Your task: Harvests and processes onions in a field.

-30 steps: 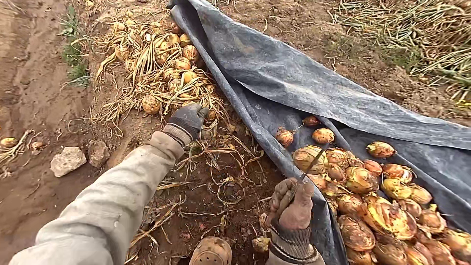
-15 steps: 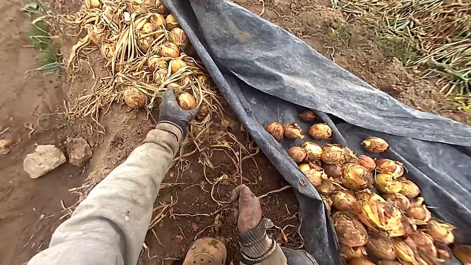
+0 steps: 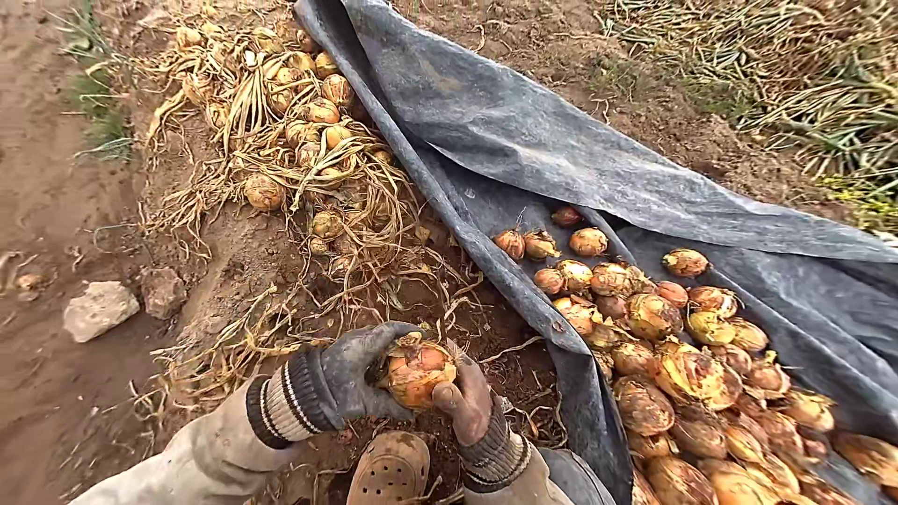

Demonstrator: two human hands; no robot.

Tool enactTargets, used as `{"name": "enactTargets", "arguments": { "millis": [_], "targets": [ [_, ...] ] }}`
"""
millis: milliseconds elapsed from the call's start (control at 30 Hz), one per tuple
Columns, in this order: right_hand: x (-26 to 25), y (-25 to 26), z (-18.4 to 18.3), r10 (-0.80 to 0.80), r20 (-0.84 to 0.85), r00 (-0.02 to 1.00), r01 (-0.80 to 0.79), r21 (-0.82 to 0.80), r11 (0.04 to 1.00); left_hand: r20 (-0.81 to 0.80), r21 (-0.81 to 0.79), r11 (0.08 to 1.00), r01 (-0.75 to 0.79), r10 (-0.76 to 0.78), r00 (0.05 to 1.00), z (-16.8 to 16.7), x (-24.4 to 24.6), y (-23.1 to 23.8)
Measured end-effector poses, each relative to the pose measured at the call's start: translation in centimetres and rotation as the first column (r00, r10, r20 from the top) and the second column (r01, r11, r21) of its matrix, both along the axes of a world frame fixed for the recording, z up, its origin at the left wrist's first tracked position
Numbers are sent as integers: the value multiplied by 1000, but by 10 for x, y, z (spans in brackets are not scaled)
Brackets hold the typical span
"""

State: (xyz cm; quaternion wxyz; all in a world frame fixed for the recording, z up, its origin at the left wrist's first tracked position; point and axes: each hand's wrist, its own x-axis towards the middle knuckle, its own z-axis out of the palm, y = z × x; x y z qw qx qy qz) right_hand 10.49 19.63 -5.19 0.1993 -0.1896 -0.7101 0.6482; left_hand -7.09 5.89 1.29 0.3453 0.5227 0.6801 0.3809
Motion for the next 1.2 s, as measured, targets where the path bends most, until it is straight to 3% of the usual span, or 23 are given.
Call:
{"name": "enactTargets", "arguments": {
  "millis": [100,233,300,367,467,533,600,667,733,767,833,900,967,1033,1100,1200],
  "targets": [
    [1,-12,11,32,-34,999,-32,4,999,158,-72,996,-50,61,986,9,12,-30],
    [3,-26,22,19,95,995,-8,-121,993,94,-164,965,-205,222,970,16,19,-57],
    [1,-34,24,6,178,984,34,-220,975,-65,-96,964,-249,243,968,11,18,-65],
    [0,-38,23,44,214,976,25,-308,951,-353,31,987,-159,160,922,1,8,-72],
    [0,-41,21,47,167,985,40,-483,875,-733,147,987,-63,152,663,-9,-14,-70],
    [1,-37,24,-40,106,994,95,-581,808,-782,54,970,-237,188,594,-10,-36,-69],
    [2,-28,16,-6,238,971,120,-470,875,-707,-39,880,-473,310,635,-11,-55,-62],
    [-5,-22,-3,213,509,834,-96,-246,964,-629,-84,863,-499,342,698,-6,-58,-42],
    [-15,-24,-16,372,631,681,-277,-248,928,-540,-234,912,-337,166,825,8,-33,-13],
    [-19,-25,-19,350,629,694,-241,-256,936,-516,-354,912,-206,-7,856,12,-21,2],
    [-22,-21,-18,141,555,820,59,-326,943,-409,-538,841,49,-312,858,20,0,32],
    [-20,-4,-7,-71,446,892,320,-512,797,-368,-528,837,142,-377,850,23,6,62],
    [-16,24,7,-282,287,916,397,-537,744,-499,-422,906,23,-253,829,14,-26,91],
    [-9,57,21,-507,55,860,458,-519,722,-629,-337,903,-267,-5,778,-2,-88,111],
    [-5,77,26,-599,-30,800,516,-472,714,-722,-334,755,-564,180,668,-21,-158,114],
    [-9,61,7,-509,149,848,519,-432,738,-755,-405,490,-772,297,584,-47,-225,98]
  ]
}}
